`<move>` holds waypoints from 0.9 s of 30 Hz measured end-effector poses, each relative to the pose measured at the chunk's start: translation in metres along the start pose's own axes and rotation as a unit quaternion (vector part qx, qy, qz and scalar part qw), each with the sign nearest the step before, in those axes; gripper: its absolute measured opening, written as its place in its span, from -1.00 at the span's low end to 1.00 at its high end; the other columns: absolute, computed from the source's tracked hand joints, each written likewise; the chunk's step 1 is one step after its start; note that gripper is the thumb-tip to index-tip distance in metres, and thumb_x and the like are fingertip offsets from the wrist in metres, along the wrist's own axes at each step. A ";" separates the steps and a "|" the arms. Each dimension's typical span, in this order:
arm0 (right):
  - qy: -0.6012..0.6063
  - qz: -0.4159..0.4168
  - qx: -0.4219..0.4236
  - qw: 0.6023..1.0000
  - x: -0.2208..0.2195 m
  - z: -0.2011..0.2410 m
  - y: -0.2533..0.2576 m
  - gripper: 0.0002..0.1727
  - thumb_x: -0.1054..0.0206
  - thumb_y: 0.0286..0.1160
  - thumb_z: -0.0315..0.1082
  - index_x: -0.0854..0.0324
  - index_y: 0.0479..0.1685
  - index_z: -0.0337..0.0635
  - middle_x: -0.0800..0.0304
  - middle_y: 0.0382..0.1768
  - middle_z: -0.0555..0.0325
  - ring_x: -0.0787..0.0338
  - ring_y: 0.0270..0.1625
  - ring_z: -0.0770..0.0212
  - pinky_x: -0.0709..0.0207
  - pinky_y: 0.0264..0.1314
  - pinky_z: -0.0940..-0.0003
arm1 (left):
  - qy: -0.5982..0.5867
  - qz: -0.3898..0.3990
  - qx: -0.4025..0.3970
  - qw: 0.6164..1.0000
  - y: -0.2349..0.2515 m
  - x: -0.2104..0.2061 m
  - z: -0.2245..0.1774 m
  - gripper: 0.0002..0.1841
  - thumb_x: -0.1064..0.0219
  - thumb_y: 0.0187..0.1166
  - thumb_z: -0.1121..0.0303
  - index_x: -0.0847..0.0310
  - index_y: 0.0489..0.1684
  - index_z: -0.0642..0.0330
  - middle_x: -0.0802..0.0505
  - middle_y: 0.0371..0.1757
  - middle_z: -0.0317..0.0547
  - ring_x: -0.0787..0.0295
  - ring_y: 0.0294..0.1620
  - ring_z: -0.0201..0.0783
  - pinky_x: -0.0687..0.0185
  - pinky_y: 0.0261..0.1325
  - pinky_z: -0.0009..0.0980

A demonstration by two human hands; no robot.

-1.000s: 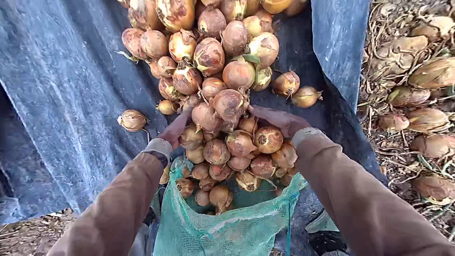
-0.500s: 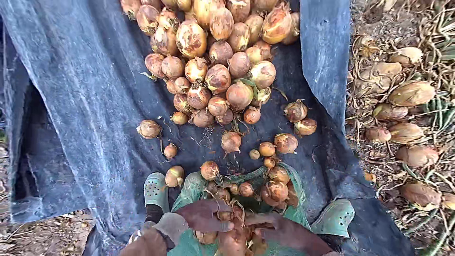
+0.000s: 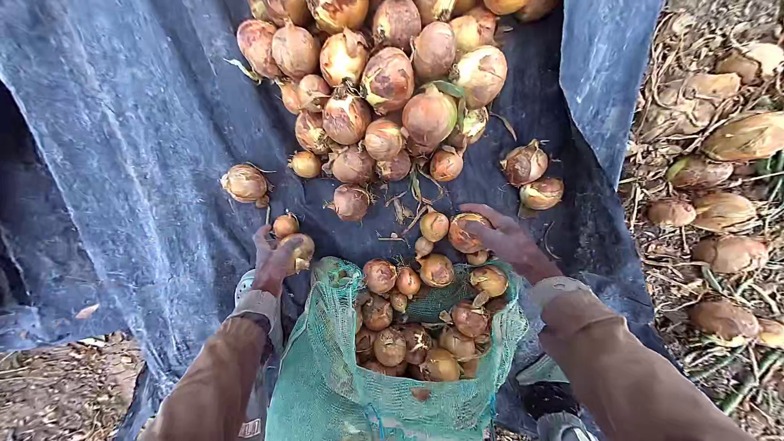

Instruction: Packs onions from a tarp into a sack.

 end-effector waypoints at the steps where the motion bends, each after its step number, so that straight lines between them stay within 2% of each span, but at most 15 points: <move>1: 0.014 0.048 0.002 0.999 -0.012 0.008 0.001 -0.42 -0.22 0.61 0.26 -0.55 0.59 0.39 -0.71 0.45 0.19 -0.71 0.45 0.14 -0.57 0.46 -0.20 | -0.001 0.021 0.002 1.000 0.011 -0.005 -0.014 0.08 -0.54 0.35 0.07 0.23 0.88 -0.48 -0.50 0.60 0.26 -0.68 0.28 0.34 -0.68 0.02 0.37; 2: 0.015 0.090 -0.002 0.996 -0.026 0.015 0.001 -0.41 -0.16 0.65 0.29 -0.52 0.62 0.40 -0.67 0.51 0.23 -0.67 0.50 0.16 -0.53 0.52 -0.18 | 0.006 0.040 0.010 0.999 0.024 -0.011 -0.024 0.13 -0.54 0.32 0.05 0.32 0.88 -0.61 -0.42 0.67 0.25 -0.64 0.31 0.38 -0.65 -0.01 0.41; 3: 0.012 0.122 -0.006 0.992 -0.042 0.021 0.003 -0.41 -0.13 0.67 0.30 -0.52 0.62 0.39 -0.67 0.51 0.25 -0.68 0.50 0.18 -0.55 0.51 -0.16 | 0.027 0.052 0.007 0.998 0.037 -0.016 -0.033 0.09 -0.51 0.31 0.00 0.27 0.86 -0.60 -0.42 0.67 0.25 -0.64 0.31 0.38 -0.65 -0.03 0.42; 6: 0.023 0.223 -0.051 0.973 -0.084 0.040 0.000 -0.39 -0.07 0.73 0.28 -0.51 0.64 0.29 -0.65 0.53 0.17 -0.71 0.47 0.07 -0.61 0.41 -0.19 | 0.135 0.094 -0.067 0.984 0.049 -0.040 -0.070 -0.13 -0.43 0.33 -0.05 -0.13 0.75 -0.27 -0.60 0.51 0.25 -0.69 0.30 0.24 -0.63 0.12 0.34; 9: 0.067 0.282 -0.116 0.950 -0.120 0.045 -0.007 -0.24 0.04 0.69 0.40 -0.41 0.72 0.18 -0.62 0.55 0.04 -0.69 0.48 -0.02 -0.56 0.46 -0.22 | 0.242 0.255 -0.142 0.925 -0.004 -0.092 -0.094 -0.31 -0.40 0.41 0.05 -0.35 0.63 -0.14 -0.69 0.43 0.13 -0.72 0.31 0.10 -0.63 0.25 0.28; 12: 0.144 0.300 -0.227 0.915 -0.148 0.017 -0.027 -0.06 0.04 0.49 0.59 -0.40 0.69 0.14 -0.61 0.52 -0.03 -0.65 0.49 -0.08 -0.50 0.45 -0.29 | 0.285 0.303 -0.167 0.894 -0.079 -0.134 -0.059 -0.51 -0.39 0.54 -0.04 -0.63 0.45 -0.21 -0.72 0.45 -0.04 -0.69 0.40 0.04 -0.58 0.35 0.31; 14: 0.162 0.298 -0.257 0.905 -0.158 -0.002 -0.053 -0.09 -0.05 0.44 0.60 -0.50 0.61 0.17 -0.67 0.44 -0.02 -0.67 0.44 -0.05 -0.51 0.42 -0.27 | 0.306 0.315 -0.183 0.879 -0.108 -0.155 -0.025 -0.60 -0.34 0.57 -0.16 -0.76 0.29 -0.36 -0.71 0.47 -0.29 -0.64 0.45 -0.14 -0.52 0.44 0.22; 16: 0.153 0.294 -0.261 0.907 -0.173 -0.031 -0.106 -0.12 -0.12 0.41 0.58 -0.57 0.55 0.17 -0.72 0.42 0.09 -0.68 0.47 0.09 -0.52 0.53 -0.15 | 0.330 0.357 -0.159 0.859 -0.151 -0.156 0.018 -0.51 -0.26 0.61 -0.20 -0.59 0.53 -0.53 -0.67 0.55 -0.39 -0.60 0.54 -0.22 -0.53 0.55 0.16; 18: 0.123 0.325 -0.200 0.916 -0.181 -0.041 -0.164 -0.19 -0.08 0.56 0.45 -0.51 0.65 0.15 -0.54 0.64 0.21 -0.47 0.69 0.23 -0.31 0.77 -0.01 | 0.444 0.398 -0.166 0.785 -0.200 -0.144 0.043 -0.33 -0.22 0.51 -0.23 -0.26 0.74 -0.68 -0.71 0.55 -0.39 -0.56 0.61 -0.15 -0.12 0.73 0.35; 19: 0.083 0.367 -0.146 0.915 -0.182 -0.044 -0.197 -0.26 -0.05 0.66 0.35 -0.48 0.68 0.12 -0.35 0.77 0.20 -0.29 0.80 0.20 -0.13 0.86 -0.02 | 0.491 0.424 -0.162 0.744 -0.223 -0.132 0.054 -0.30 -0.23 0.48 -0.25 -0.26 0.74 -0.67 -0.75 0.51 -0.33 -0.55 0.62 -0.07 0.11 0.75 0.44; 20: 0.036 0.407 -0.106 0.907 -0.178 -0.050 -0.231 -0.38 -0.10 0.71 0.25 -0.59 0.58 0.16 -0.32 0.78 0.19 -0.27 0.82 0.16 -0.12 0.86 -0.05 | 0.533 0.457 -0.139 0.698 -0.243 -0.115 0.068 -0.31 -0.22 0.49 -0.29 -0.32 0.73 -0.60 -0.76 0.50 -0.26 -0.54 0.62 0.00 0.22 0.75 0.49; 22: -0.005 0.460 -0.078 0.885 -0.147 -0.061 -0.280 -0.55 -0.31 0.66 0.06 -0.74 0.39 0.11 -0.61 0.58 0.13 -0.53 0.65 0.10 -0.31 0.75 -0.06 | 0.614 0.499 -0.056 0.609 -0.259 -0.061 0.088 -0.28 -0.24 0.52 -0.34 -0.44 0.70 -0.34 -0.70 0.55 0.00 -0.50 0.63 0.20 0.09 0.69 0.54; 23: 0.015 0.450 -0.085 0.889 -0.119 -0.061 -0.285 -0.59 -0.33 0.65 0.02 -0.78 0.32 0.07 -0.75 0.42 0.15 -0.68 0.51 0.13 -0.45 0.64 -0.03 | 0.638 0.483 -0.041 0.599 -0.250 -0.031 0.085 -0.28 -0.33 0.49 -0.27 -0.49 0.66 -0.22 -0.67 0.56 0.12 -0.50 0.61 0.27 -0.18 0.62 0.48; 25: 0.185 0.338 -0.097 0.918 -0.048 -0.054 -0.254 -0.59 -0.32 0.66 -0.05 -0.79 0.27 -0.10 -0.84 0.29 0.04 -0.79 0.36 0.03 -0.60 0.53 -0.01 | 0.594 0.399 -0.087 0.693 -0.202 0.011 0.042 -0.37 -0.34 0.55 -0.14 -0.55 0.60 -0.12 -0.69 0.54 0.02 -0.57 0.59 0.11 -0.40 0.62 0.25; 27: 0.308 0.129 -0.088 0.939 0.020 -0.056 -0.203 -0.59 -0.26 0.71 -0.09 -0.73 0.25 -0.21 -0.83 0.25 -0.15 -0.83 0.27 -0.19 -0.70 0.37 -0.16 | 0.477 0.270 -0.162 0.821 -0.149 0.035 -0.023 -0.49 -0.30 0.63 -0.05 -0.63 0.51 -0.10 -0.87 0.27 -0.15 -0.82 0.29 -0.12 -0.68 0.42 0.10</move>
Point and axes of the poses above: each hand's wrist, its own y-axis towards the middle knuckle, its own x-axis out of the back of the hand, z = x × y, the point moved 8 cm from there along y, towards the middle knuckle
